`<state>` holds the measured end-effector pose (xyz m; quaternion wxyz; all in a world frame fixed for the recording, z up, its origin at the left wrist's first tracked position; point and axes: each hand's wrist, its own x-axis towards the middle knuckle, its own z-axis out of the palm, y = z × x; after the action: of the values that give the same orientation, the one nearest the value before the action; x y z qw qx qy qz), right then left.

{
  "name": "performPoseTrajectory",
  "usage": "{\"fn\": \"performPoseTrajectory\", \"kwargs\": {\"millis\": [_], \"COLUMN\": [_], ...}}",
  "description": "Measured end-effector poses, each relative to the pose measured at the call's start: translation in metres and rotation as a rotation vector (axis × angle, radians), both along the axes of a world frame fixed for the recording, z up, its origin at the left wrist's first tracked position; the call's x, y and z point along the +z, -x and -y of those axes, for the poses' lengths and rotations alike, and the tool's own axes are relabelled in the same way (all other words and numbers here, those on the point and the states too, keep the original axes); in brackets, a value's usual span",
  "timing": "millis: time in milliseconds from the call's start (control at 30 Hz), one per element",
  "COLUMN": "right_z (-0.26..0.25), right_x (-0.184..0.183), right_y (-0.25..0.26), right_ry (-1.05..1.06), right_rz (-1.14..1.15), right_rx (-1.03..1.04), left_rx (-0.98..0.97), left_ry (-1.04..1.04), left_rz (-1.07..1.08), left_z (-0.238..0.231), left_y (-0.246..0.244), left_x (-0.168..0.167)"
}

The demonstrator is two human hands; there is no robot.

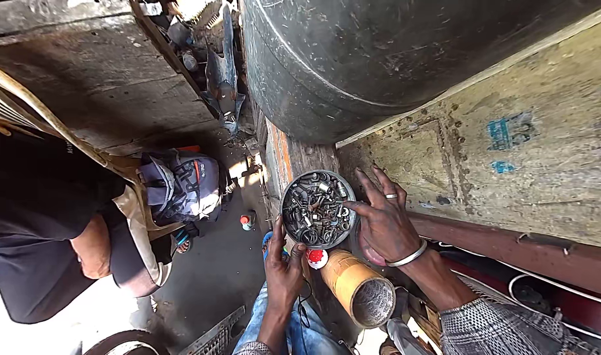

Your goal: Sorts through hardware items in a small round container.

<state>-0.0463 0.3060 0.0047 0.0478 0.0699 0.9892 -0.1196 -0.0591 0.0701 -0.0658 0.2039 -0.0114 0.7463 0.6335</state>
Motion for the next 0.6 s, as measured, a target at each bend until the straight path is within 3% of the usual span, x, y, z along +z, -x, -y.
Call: {"fn": "performPoseTrajectory", "kwargs": {"millis": [300, 600], "right_z": [0.021, 0.011], "right_x": [-0.001, 0.000], "right_y": [0.013, -0.003], "right_ry": [-0.209, 0.141], "right_rz": [0.170, 0.010], "right_rx": [0.125, 0.135], "left_rx": [0.004, 0.001], "left_ry": [0.008, -0.002], "left_rz": [-0.002, -0.005], "left_z": [0.000, 0.000], "left_y": [0.001, 0.000], "left_x": [-0.001, -0.001]}}
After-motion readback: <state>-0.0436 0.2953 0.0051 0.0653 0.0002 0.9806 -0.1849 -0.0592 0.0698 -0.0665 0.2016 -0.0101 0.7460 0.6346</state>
